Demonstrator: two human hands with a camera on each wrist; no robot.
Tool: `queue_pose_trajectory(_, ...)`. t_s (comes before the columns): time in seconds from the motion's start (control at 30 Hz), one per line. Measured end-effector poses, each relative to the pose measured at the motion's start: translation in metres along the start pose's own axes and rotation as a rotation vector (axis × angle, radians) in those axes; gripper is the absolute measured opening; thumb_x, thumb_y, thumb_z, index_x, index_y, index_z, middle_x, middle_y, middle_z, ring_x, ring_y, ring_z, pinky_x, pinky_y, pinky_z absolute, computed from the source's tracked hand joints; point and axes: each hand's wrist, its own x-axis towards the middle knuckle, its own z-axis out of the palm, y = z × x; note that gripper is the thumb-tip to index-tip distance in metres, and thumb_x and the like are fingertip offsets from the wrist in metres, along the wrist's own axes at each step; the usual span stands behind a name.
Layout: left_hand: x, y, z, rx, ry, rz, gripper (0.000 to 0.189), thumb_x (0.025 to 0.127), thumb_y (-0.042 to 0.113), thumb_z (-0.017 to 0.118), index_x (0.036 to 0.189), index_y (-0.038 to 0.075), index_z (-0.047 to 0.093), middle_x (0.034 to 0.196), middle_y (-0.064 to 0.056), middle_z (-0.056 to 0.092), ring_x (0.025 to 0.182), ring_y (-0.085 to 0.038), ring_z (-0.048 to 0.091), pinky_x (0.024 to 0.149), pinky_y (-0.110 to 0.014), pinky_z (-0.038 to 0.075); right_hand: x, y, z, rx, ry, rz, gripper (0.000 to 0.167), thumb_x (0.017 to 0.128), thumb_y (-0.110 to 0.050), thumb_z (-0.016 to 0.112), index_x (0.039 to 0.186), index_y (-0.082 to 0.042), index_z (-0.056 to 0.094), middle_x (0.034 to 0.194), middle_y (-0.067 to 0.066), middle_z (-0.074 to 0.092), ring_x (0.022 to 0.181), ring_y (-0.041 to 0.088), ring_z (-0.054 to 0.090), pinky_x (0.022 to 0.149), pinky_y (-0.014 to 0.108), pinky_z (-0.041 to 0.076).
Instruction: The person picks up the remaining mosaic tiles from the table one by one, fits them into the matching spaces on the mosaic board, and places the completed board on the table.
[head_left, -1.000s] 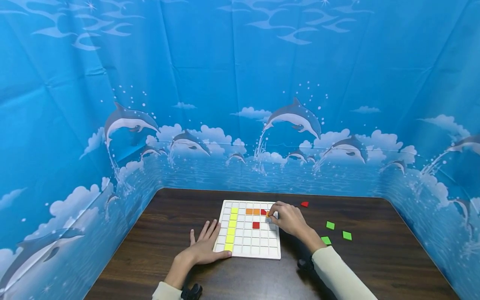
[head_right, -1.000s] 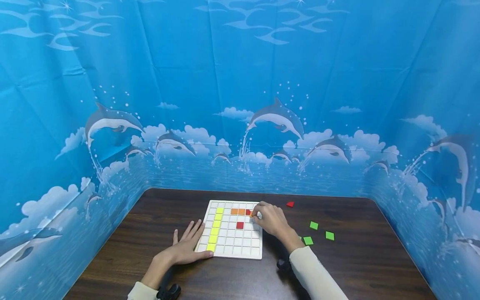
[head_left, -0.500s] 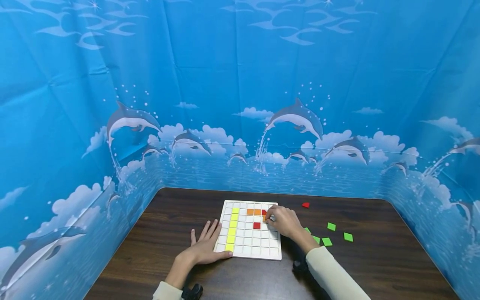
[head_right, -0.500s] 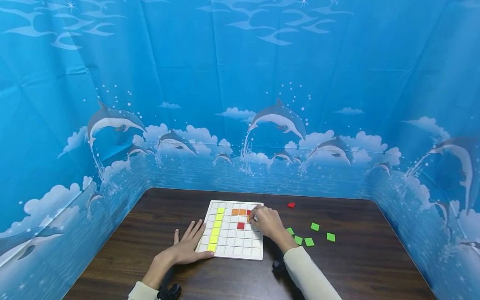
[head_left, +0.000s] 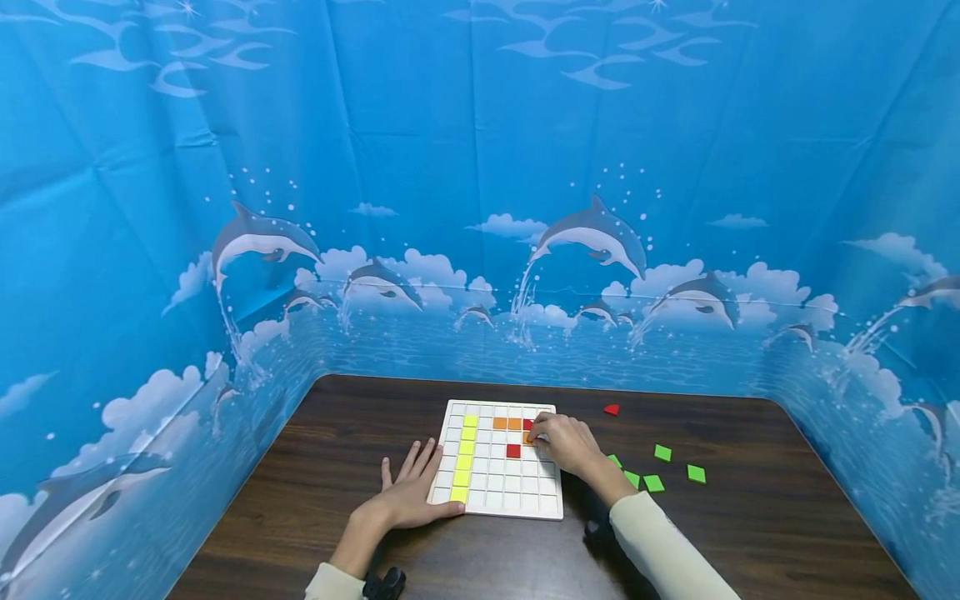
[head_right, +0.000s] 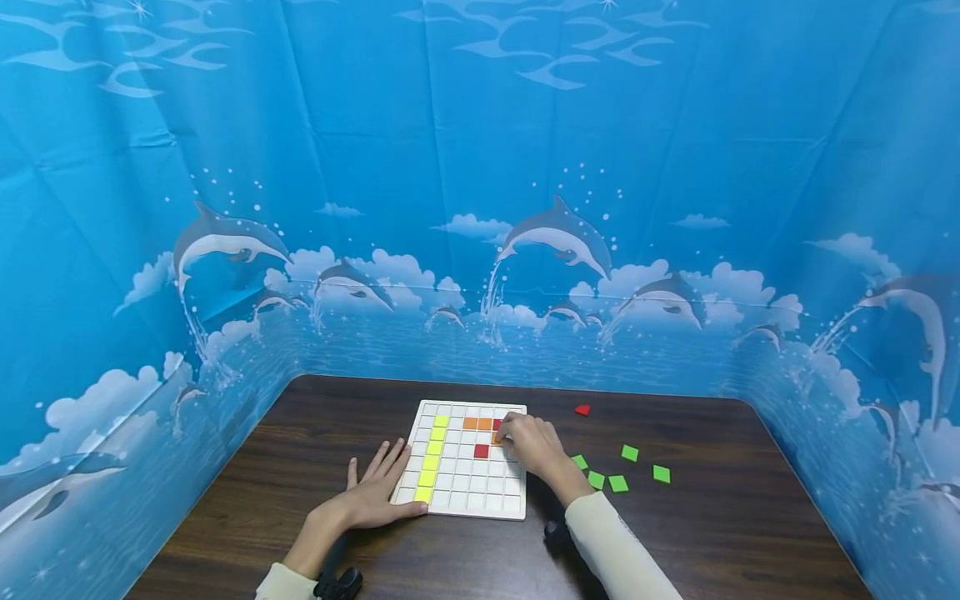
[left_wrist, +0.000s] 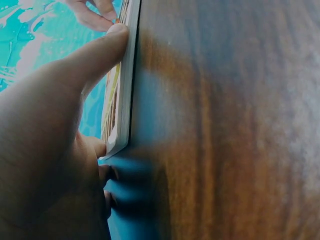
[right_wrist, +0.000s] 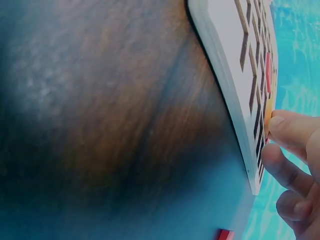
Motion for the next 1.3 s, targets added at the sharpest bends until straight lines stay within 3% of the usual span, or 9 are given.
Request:
queue_pose_trajectory(0.23, 0.012, -0.013, 0.013, 0.015, 0.015, 0.001, 0.126, 0.081, 0.093, 0.058, 0.173, 0.019, 0.016, 0.182, -0.008, 0.006, 0.168, -0.036, -0.003, 0.118, -0.083, -0.013, -0.003, -0.003, 0.000, -0.056, -0.021, -0.040, 0.010, 0.095, -0.016, 0.081, 0.103, -0.020, 0.087, 0.117, 0.000, 0.076, 0.084, 0.018, 0.071, 0.059, 0.031, 0.051)
queue_pose_trajectory(0.43, 0.004, -0.002, 0.002, 0.045, -0.012, -0.040, 0.121, 0.084, 0.085, 0.064, 0.173, 0.016, 0.019, 0.182, -0.008, 0.010, 0.169, -0.035, 0.003, 0.122, -0.081, -0.006, -0.004, -0.004, 0.000, -0.029, -0.047, -0.005, 0.010, 0.097, -0.018, 0.079, 0.105, -0.020, 0.086, 0.121, 0.000, 0.074, 0.084, 0.018, 0.070, 0.062, 0.032, 0.052)
queue_pose_trajectory(0.7, -0.002, 0.002, -0.001, 0.000, -0.003, 0.004, 0.121, 0.085, 0.082, 0.066, 0.172, 0.013, 0.019, 0.181, -0.012, 0.011, 0.168, -0.038, 0.001, 0.119, -0.083, -0.011, -0.008, -0.003, 0.000, -0.002, -0.074, 0.007, 0.010, 0.098, -0.020, 0.078, 0.106, -0.022, 0.085, 0.123, -0.001, 0.072, 0.081, 0.015, 0.068, 0.062, 0.029, 0.049)
queue_pose_trajectory(0.93, 0.000, 0.001, 0.000, 0.007, 0.001, 0.012, 0.123, 0.085, 0.086, 0.062, 0.173, 0.013, 0.017, 0.181, -0.013, 0.009, 0.168, -0.039, -0.001, 0.117, -0.084, -0.013, -0.009, -0.001, -0.003, 0.009, -0.067, -0.003, 0.010, 0.098, -0.019, 0.078, 0.106, -0.022, 0.085, 0.121, -0.001, 0.075, 0.098, 0.020, 0.074, 0.076, 0.039, 0.060)
queue_pose_trajectory(1.3, 0.000, 0.002, -0.001, 0.017, -0.004, -0.007, 0.123, 0.084, 0.085, 0.064, 0.172, 0.012, 0.020, 0.181, -0.013, 0.011, 0.168, -0.039, 0.003, 0.120, -0.083, -0.011, -0.015, -0.001, -0.012, 0.034, -0.080, 0.005, 0.012, 0.098, -0.018, 0.078, 0.107, -0.019, 0.085, 0.120, -0.002, 0.079, 0.113, 0.022, 0.074, 0.088, 0.045, 0.063)
